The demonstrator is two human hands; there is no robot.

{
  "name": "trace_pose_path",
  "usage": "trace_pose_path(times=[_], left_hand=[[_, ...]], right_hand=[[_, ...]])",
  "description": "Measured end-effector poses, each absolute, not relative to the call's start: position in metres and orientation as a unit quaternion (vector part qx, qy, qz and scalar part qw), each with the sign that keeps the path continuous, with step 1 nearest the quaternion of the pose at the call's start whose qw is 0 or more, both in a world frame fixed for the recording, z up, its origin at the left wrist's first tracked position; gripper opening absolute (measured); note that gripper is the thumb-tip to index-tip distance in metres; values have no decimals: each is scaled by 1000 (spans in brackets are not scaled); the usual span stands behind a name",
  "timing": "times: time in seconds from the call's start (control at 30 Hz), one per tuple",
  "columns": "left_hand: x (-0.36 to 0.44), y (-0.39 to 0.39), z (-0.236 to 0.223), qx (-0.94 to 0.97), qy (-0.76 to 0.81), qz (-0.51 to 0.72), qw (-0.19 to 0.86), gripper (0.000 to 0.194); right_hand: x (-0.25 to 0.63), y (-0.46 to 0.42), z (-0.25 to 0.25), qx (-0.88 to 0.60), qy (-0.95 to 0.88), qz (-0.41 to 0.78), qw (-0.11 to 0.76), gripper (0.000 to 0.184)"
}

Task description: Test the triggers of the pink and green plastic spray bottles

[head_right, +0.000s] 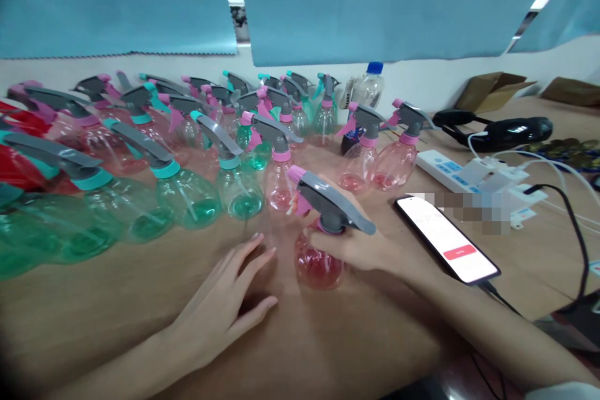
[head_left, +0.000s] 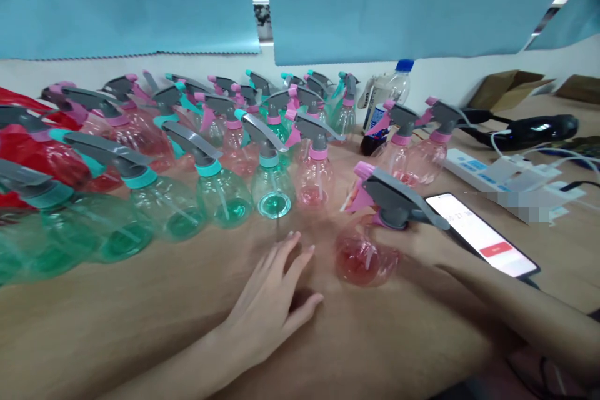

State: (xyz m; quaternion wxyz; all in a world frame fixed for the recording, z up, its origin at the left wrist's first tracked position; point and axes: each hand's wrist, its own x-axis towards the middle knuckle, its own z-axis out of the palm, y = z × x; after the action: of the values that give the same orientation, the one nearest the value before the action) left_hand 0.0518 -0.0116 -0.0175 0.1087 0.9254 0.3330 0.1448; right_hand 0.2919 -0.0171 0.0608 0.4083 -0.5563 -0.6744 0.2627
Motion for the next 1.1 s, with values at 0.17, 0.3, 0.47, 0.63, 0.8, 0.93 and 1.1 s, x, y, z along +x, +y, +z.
trace_pose_path(times=[0.17, 0.3, 0.47, 0.63, 0.8, 0.93, 1.1], left_hand=[[52, -12, -16, 925, 339, 144, 97, 50], [53, -11, -15, 928, 335, 139, 87, 48], [53, -10, -18, 933, 328, 132, 69, 48], [54, -10, -18, 938, 323, 113, 56, 50], [56, -10, -14, 939, 323, 102, 56, 48], [56, -10, -12, 940, 325, 93, 53, 48], [56, -10, -11, 941, 321, 92, 53, 48]], right_hand=[[299, -17, 58, -544, -675, 275, 416, 15], [299, -15, 57, -529, -677, 284, 425, 7], [297, -15, 62, -527, -674, 298, 423, 7], [304, -14, 53, -516, -671, 323, 423, 7], [312, -15, 35, -485, -679, 351, 424, 13], [312, -18, 37, -518, -672, 332, 413, 11], [311, -18, 42, -536, -670, 311, 409, 9]])
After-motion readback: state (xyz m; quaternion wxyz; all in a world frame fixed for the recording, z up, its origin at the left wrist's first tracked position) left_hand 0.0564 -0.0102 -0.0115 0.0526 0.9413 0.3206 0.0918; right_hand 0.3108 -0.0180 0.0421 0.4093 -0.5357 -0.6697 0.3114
